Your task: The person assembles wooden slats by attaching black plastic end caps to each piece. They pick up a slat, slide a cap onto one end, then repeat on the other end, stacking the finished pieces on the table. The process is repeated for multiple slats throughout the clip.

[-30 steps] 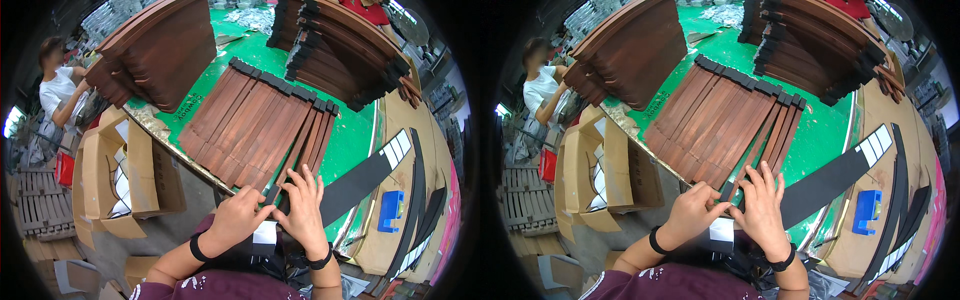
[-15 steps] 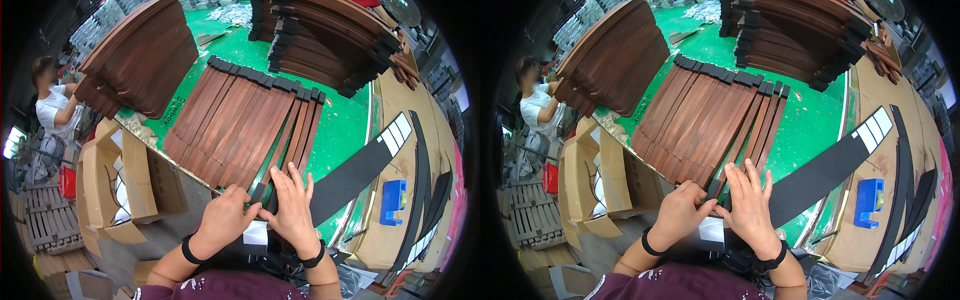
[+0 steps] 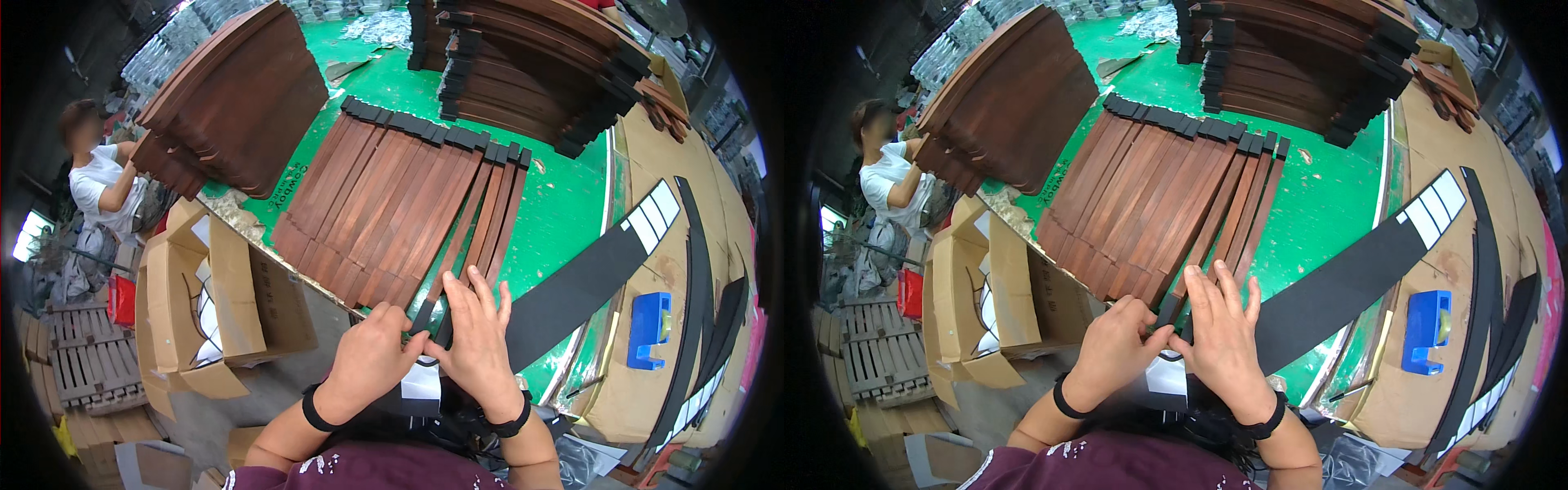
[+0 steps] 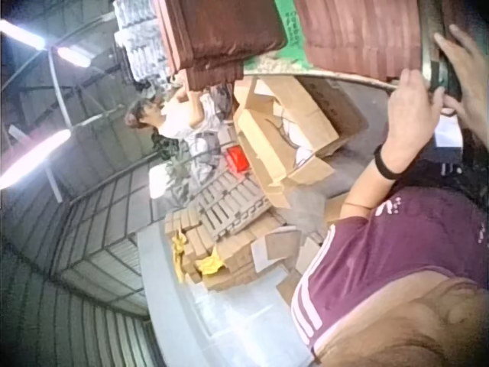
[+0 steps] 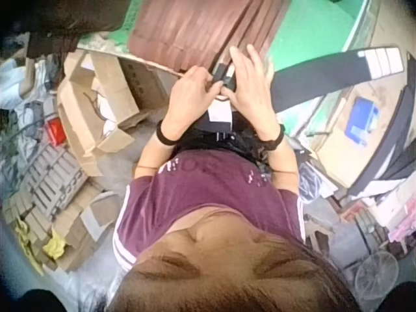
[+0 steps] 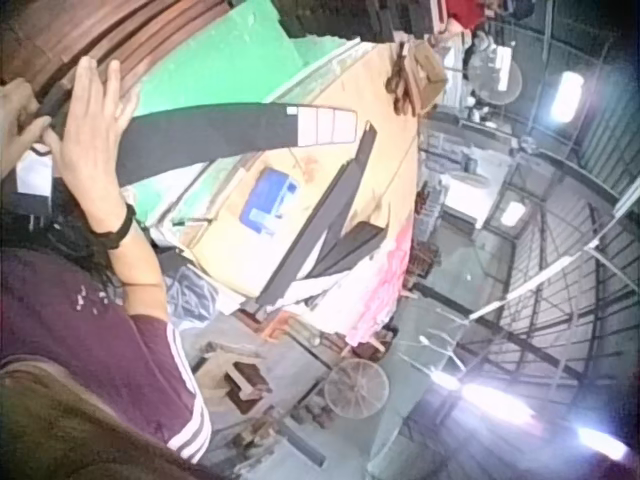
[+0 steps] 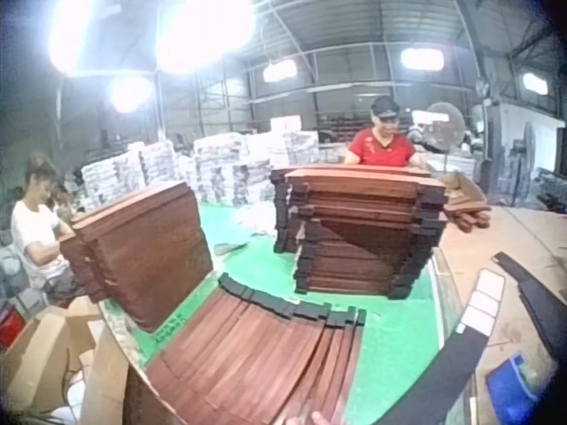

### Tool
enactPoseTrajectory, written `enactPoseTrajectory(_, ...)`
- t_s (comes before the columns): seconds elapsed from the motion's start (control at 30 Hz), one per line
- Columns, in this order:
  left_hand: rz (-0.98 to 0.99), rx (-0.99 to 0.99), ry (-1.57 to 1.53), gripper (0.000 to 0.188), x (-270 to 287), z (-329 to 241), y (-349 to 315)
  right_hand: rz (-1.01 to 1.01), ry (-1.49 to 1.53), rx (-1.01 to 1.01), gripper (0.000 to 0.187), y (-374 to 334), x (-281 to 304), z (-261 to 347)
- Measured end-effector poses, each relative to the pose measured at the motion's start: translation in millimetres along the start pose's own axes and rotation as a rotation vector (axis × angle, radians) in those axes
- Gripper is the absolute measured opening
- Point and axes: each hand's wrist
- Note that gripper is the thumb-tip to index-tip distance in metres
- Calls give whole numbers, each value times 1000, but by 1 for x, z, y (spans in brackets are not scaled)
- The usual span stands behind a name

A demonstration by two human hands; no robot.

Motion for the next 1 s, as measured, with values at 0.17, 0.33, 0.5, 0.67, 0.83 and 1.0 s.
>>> enactPoseTrajectory(0.17, -11, -8, 15, 29, 0, -2, 0, -12, -11, 3, 111, 0, -1, 1)
enactPoseTrajectory(0.33, -19, 3, 35, 28, -1, 1, -3, -9, -3, 10, 109, 1, -1, 1)
enactPoseTrajectory(0.5, -40, -67, 31, 28, -5, 0, -2, -38, -11, 16, 104, 0, -4, -1)
enactPoseTrajectory(0.67, -45, -49, 50, 28, -3, -2, -4, -64, 2, 27, 99, 2, -5, 2)
enactPoseTrajectory(0.83, -35, -10, 51, 28, -6, -2, -2, -79, -6, 38, 99, 2, -5, 1)
enactPoseTrajectory(1.0, -31, 0, 39, 28, -5, 0, 0, -84, 7, 48, 99, 3, -4, 0)
Point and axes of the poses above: each hand's wrist, its own y-axis towards the middle knuckle, its own x-axis out of the back of the hand, z = x × y, and after that the axes turned 11 degrees about -y, right-handed
